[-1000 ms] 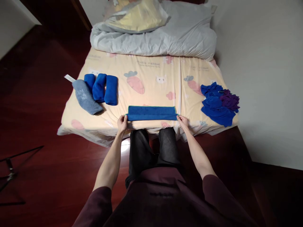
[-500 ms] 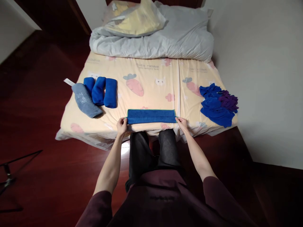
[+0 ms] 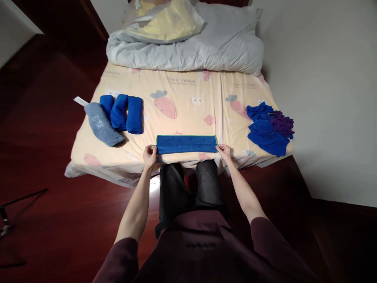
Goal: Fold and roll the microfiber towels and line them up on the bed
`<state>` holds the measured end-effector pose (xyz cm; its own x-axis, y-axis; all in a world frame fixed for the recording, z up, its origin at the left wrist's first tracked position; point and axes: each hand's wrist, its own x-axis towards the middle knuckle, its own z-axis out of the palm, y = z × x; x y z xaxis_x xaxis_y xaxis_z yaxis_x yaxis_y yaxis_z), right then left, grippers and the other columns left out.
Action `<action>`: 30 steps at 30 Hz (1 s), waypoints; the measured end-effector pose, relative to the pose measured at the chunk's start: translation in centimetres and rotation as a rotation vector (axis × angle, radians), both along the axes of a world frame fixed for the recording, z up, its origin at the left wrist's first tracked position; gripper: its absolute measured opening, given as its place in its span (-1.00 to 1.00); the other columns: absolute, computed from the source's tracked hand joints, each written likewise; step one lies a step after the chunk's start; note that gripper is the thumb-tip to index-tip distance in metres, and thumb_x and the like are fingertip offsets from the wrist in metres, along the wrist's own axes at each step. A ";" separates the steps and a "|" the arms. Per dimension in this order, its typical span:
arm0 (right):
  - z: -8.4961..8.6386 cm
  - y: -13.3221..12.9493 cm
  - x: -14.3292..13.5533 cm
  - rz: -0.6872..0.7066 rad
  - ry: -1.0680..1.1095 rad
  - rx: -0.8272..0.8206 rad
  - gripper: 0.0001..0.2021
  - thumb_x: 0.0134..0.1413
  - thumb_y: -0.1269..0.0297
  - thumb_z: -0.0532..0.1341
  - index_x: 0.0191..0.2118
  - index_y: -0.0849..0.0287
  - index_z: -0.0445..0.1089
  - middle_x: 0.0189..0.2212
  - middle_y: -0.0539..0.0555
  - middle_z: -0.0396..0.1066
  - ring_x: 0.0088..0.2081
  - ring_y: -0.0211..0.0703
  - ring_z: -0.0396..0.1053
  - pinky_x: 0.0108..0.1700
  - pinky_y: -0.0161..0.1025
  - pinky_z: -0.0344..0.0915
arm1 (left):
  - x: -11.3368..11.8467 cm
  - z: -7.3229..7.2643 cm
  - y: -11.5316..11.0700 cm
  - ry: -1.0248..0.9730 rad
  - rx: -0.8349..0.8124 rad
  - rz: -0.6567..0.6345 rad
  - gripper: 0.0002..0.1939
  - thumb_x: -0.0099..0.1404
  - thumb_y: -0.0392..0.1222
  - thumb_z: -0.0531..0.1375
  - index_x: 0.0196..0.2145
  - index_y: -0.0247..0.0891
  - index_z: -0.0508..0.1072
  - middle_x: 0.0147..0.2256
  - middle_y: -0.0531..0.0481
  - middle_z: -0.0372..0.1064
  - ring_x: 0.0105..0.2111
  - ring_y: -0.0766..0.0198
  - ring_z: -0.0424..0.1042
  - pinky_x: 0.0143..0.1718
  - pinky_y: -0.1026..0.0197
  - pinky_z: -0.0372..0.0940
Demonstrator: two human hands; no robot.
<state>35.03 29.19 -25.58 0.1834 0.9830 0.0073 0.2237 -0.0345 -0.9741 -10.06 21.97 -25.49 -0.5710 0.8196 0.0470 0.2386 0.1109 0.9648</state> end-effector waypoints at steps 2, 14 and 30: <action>-0.2 0.1 0.0 -0.007 0.005 0.003 -0.47 -0.27 -0.27 0.44 -0.40 0.11 0.42 -0.45 0.06 0.47 -0.40 -0.14 0.41 -0.27 -0.17 0.40 | 0.0 -0.1 0.0 0.018 -0.004 0.004 -0.72 0.30 -0.02 0.28 -0.14 -0.23 0.48 -0.40 0.06 0.33 -0.42 0.30 0.31 -0.31 0.27 0.24; 0.2 -0.2 0.8 0.085 -0.132 0.068 -0.75 0.00 0.07 0.38 -0.33 0.17 0.60 0.06 0.25 0.44 -0.25 -0.15 0.48 -0.20 -0.16 0.49 | -1.1 -1.6 0.0 -0.009 0.192 -0.103 -0.82 0.21 -0.11 0.33 -0.31 -0.29 0.56 -0.14 -0.17 0.50 -0.08 0.17 0.50 0.03 0.11 0.38; 1.7 -1.2 1.6 0.381 -0.204 0.087 -0.51 -0.03 0.05 0.47 0.05 0.05 0.61 0.13 0.14 0.54 0.21 0.10 0.42 0.35 0.06 0.26 | -1.2 0.4 -0.8 0.257 0.033 -0.353 -0.56 0.10 -0.05 0.39 -0.06 -0.21 0.61 0.03 -0.19 0.54 0.09 -0.04 0.48 0.19 -0.11 0.35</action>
<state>36.68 28.01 -23.85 -0.2057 0.9743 0.0913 0.3930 0.1677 -0.9041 -11.31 21.14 -25.09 -0.2229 0.9581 0.1801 0.4890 -0.0499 0.8709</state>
